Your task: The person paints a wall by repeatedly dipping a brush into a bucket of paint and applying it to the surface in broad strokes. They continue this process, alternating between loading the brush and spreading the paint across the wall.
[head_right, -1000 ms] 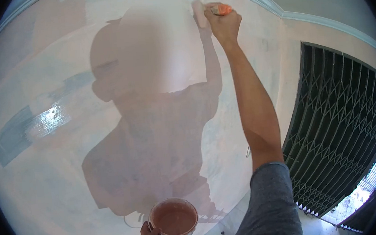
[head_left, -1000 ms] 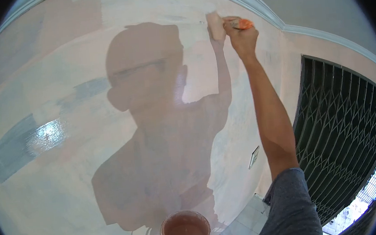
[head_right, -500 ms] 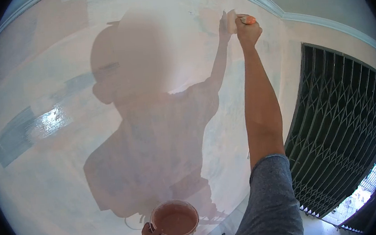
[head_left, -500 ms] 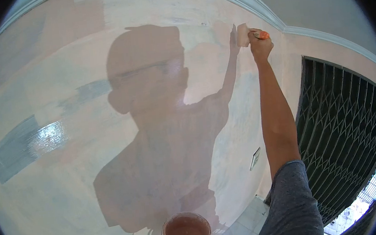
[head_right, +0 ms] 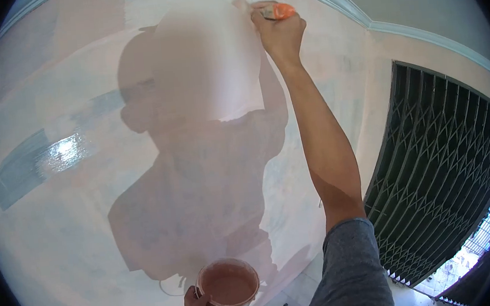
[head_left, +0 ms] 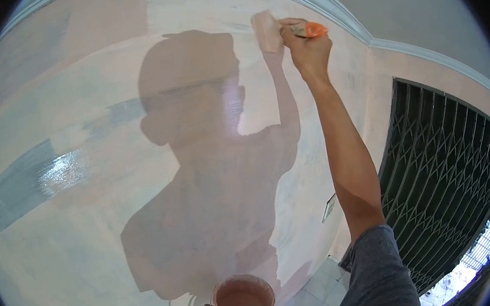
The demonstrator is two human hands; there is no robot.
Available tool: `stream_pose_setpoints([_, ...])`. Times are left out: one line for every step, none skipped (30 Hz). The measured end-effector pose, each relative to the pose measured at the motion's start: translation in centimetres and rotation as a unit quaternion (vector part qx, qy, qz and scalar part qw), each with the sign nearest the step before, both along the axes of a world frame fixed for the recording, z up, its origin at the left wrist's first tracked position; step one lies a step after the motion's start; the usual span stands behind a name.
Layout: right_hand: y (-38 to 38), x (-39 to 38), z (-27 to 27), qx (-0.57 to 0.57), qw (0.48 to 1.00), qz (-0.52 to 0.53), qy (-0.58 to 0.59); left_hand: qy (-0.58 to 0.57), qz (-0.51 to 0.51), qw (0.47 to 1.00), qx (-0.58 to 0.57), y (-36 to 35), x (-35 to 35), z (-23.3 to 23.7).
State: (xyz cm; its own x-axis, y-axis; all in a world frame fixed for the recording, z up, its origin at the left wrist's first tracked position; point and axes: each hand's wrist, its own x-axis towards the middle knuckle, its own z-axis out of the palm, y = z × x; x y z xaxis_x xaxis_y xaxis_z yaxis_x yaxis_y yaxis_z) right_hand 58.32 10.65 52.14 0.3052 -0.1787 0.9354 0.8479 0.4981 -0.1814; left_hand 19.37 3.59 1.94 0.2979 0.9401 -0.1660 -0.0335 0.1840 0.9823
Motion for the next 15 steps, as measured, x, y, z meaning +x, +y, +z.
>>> stream_pose_setpoints([-0.7,-0.7,0.4,0.017,0.997,0.074,-0.016,-0.002,-0.003,1.000,0.010,0.1,0.1,-0.2])
stream_pose_setpoints([-1.2,-1.3,0.6,0.032,0.988,0.147,-0.030,-0.003,-0.007,1.000,0.018,0.0,-0.1,-0.4])
stream_pose_setpoints([-2.0,-1.2,0.9,0.049,0.991,0.116,-0.034,-0.004,-0.006,1.000,0.016,-0.1,-0.2,-0.4])
stream_pose_setpoints([-2.3,-0.3,1.0,0.046,0.992,0.116,-0.033,-0.010,-0.008,1.000,0.008,-0.3,-0.3,-0.2])
stream_pose_setpoints([-2.5,0.8,1.4,0.036,0.996,0.085,-0.002,-0.017,-0.009,1.000,0.002,-0.4,-0.5,-0.1])
stream_pose_setpoints([-2.7,1.9,1.9,0.029,0.998,0.054,0.026,-0.019,-0.009,1.000,0.003,-0.4,-0.7,-0.3])
stream_pose_setpoints([-2.6,3.3,2.0,0.030,0.998,0.055,0.024,-0.024,-0.006,1.000,-0.006,-0.4,-0.9,-0.8])
stream_pose_setpoints([-2.1,4.9,1.8,0.024,0.999,0.008,0.042,-0.029,-0.003,0.999,-0.014,-0.3,-1.1,-1.3])
stream_pose_setpoints([-1.4,5.8,1.5,0.018,0.997,-0.037,0.061,-0.032,-0.002,0.999,-0.013,-0.3,-1.1,-1.5])
stream_pose_setpoints([-0.7,6.3,1.1,0.019,0.997,-0.035,0.060,-0.023,0.001,1.000,-0.003,-0.4,-1.1,-1.6])
stream_pose_setpoints([-0.2,6.6,0.6,0.024,0.996,-0.069,0.059,-0.014,0.003,1.000,0.007,-0.4,-1.2,-1.8])
stream_pose_setpoints([0.4,7.0,0.2,0.029,0.993,-0.102,0.060,-0.015,0.004,1.000,0.008,-0.3,-1.2,-2.0])
stream_pose_setpoints([0.9,7.0,-0.1,0.010,0.992,-0.106,0.068,-0.010,0.000,1.000,0.011,-0.2,-1.3,-2.1])
stream_pose_setpoints([1.5,6.9,-0.2,0.011,0.992,-0.104,0.068,-0.005,-0.003,1.000,0.014,-0.2,-1.4,-2.1])
stream_pose_setpoints([2.1,6.8,-0.4,0.009,0.993,-0.100,0.066,-0.004,-0.002,1.000,0.015,-0.2,-1.6,-2.2])
